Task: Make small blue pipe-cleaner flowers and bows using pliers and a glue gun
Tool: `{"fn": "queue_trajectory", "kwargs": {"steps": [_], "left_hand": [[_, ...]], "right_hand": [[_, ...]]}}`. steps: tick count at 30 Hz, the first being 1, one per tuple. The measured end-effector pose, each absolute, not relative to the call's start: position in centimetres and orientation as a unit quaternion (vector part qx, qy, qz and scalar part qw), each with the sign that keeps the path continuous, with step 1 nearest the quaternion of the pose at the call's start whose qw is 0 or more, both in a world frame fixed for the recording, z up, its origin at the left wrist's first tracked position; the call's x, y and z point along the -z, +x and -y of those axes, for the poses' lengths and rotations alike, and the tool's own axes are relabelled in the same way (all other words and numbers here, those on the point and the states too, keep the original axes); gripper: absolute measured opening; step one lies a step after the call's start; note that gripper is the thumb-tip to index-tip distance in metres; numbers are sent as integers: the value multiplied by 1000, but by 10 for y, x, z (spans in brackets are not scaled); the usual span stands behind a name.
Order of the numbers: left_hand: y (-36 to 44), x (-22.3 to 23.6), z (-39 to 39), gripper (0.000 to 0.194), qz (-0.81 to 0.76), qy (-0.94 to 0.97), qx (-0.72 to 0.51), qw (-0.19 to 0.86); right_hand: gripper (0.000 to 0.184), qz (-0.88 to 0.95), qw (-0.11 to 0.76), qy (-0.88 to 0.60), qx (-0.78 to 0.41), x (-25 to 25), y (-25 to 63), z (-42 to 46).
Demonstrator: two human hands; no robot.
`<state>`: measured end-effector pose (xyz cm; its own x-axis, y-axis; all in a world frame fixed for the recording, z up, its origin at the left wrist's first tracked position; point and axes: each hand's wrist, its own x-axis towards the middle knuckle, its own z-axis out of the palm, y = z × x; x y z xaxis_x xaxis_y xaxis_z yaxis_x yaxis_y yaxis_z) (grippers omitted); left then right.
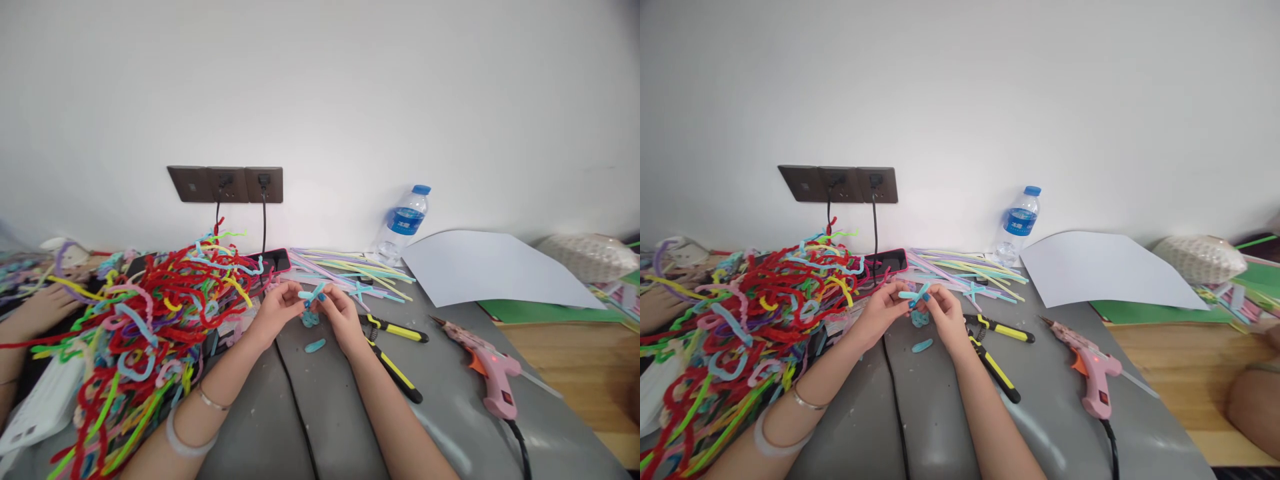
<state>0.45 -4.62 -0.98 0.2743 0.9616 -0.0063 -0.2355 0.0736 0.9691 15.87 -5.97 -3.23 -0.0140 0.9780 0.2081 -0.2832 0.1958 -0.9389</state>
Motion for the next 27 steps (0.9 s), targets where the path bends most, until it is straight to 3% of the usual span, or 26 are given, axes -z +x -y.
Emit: {"fn": "queue_trajectory", "kwargs": {"steps": [17,27], "left_hand": [[3,5,46,29,-366,526,-479,600],[2,8,45,23,-373,493,-490,614]], "right_hand": [[20,409,669,-354,-510,32,160,57],[28,323,704,-348,-528,33,168,53]]}}
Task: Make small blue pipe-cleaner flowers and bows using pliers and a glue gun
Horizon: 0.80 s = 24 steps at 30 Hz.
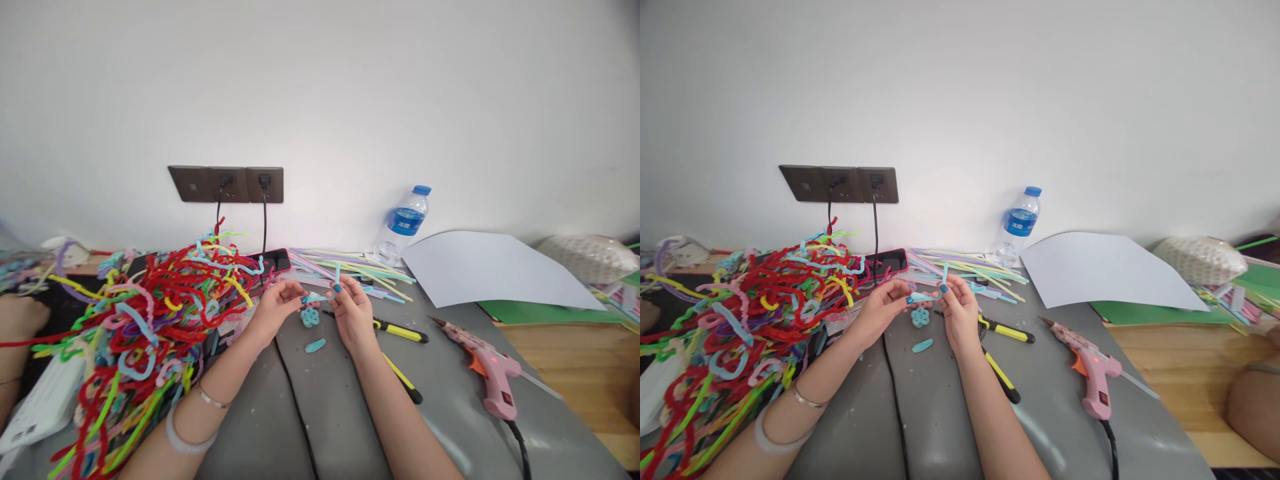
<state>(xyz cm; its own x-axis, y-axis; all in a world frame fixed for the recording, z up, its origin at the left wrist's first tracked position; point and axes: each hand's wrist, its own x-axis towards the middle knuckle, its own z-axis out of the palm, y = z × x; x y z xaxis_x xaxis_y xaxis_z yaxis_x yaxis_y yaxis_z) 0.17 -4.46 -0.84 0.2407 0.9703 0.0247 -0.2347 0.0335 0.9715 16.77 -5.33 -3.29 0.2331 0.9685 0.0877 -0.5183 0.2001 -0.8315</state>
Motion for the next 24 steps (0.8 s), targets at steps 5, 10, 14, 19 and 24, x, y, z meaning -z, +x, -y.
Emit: {"fn": "queue_trajectory", "kwargs": {"steps": [5,10,14,19,24], "left_hand": [[1,16,43,35,-321,554,-456,618],[4,17,45,22,-325,628,-440,554],[5,12,46,19,-339,627,-437,549],[6,10,46,20,-333,603,-440,576],[7,10,47,30,-345,520,-449,639]], "right_hand": [[31,313,676,-336,-577,33,165,53],[31,309,634,-329,-628,34,163,54],[32,299,621,-321,-649,35,164,55],[31,276,628,-313,-656,36,167,53],[38,276,623,-298,-669,33,167,54]]}}
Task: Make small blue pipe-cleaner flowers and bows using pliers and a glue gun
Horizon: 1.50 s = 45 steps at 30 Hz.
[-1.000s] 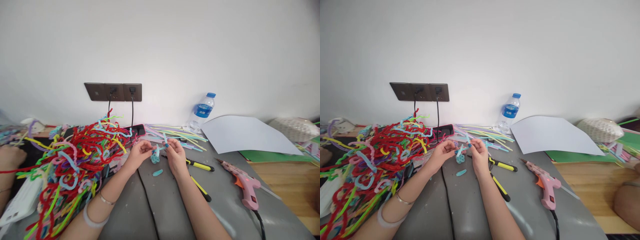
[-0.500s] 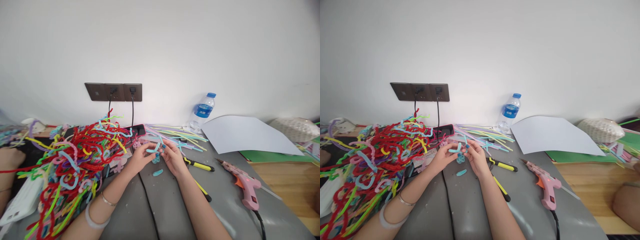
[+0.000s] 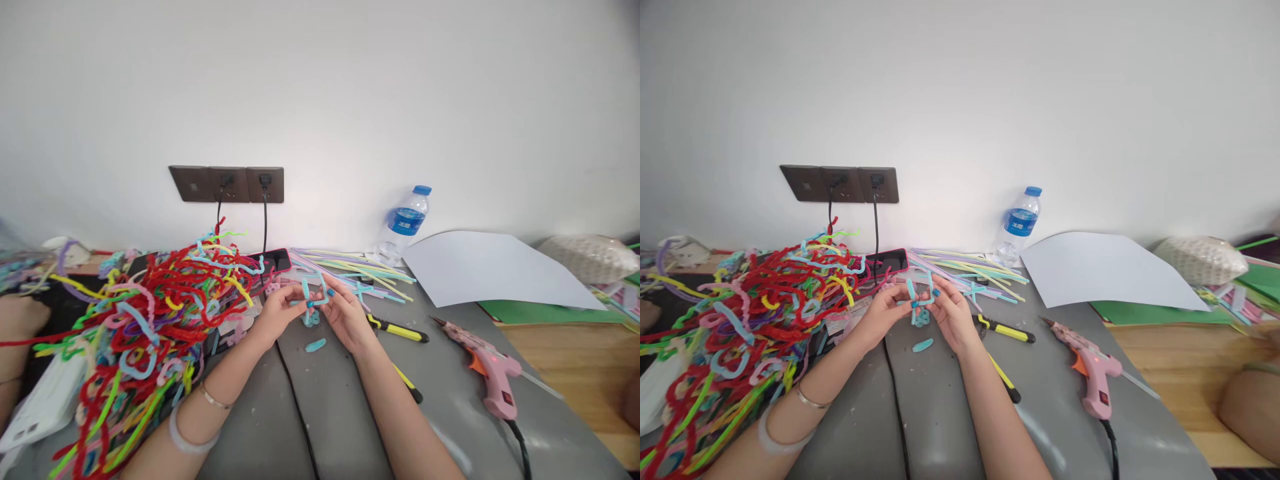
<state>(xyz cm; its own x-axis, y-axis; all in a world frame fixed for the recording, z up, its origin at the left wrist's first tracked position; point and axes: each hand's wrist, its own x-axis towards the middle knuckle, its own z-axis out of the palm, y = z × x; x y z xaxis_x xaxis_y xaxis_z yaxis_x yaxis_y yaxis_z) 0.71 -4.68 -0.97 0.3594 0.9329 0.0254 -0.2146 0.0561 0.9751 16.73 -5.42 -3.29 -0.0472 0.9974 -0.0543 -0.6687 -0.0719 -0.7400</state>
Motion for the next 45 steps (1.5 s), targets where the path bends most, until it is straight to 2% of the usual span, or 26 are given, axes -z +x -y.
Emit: {"fn": "queue_trajectory", "kwargs": {"steps": [7,12,14,21,33,45], "left_hand": [[6,7,49,38,-368,454,-463,666],[8,3,51,36,-348,440,-447,697],[9,2,52,34,-339,431,-441,710],[8,1,52,39,-341,396,-450,724],[8,6,49,35,-359,418,-463,695],[9,9,50,40,-369,460,-428,685]], "right_hand": [[42,316,561,-255,-721,29,162,60],[21,325,558,-263,-717,33,163,59],[19,321,566,-264,-712,33,163,58],[22,313,589,-266,-696,32,164,57],[22,362,582,-279,-673,29,160,61],[25,397,607,-325,-607,34,160,60]]}}
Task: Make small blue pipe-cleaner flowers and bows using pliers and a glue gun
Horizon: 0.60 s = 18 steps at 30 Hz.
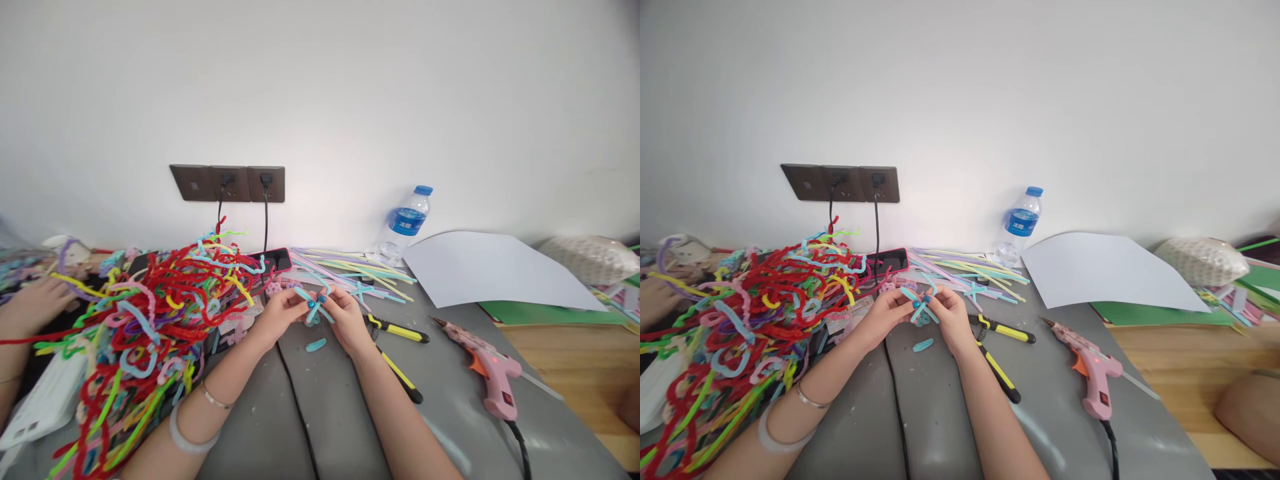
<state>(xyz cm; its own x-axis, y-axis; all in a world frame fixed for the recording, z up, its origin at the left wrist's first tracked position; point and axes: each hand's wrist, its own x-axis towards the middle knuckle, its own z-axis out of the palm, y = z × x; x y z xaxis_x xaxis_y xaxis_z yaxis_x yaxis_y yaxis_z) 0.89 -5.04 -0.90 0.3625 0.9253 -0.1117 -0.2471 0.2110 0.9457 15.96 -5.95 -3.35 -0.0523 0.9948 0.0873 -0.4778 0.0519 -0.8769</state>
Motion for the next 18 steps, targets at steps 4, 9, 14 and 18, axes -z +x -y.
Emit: {"fn": "queue_trajectory", "kwargs": {"steps": [4,9,14,18], "left_hand": [[9,9,52,42,-361,467,-413,694],[10,7,53,44,-368,442,-418,704],[11,4,52,41,-374,428,-440,695],[9,4,51,40,-373,440,-437,690]], "right_hand": [[23,408,614,-331,-589,33,159,60],[24,430,603,-334,-583,33,159,60],[23,452,587,-342,-578,35,158,60],[23,459,585,-354,-568,34,158,59]]}}
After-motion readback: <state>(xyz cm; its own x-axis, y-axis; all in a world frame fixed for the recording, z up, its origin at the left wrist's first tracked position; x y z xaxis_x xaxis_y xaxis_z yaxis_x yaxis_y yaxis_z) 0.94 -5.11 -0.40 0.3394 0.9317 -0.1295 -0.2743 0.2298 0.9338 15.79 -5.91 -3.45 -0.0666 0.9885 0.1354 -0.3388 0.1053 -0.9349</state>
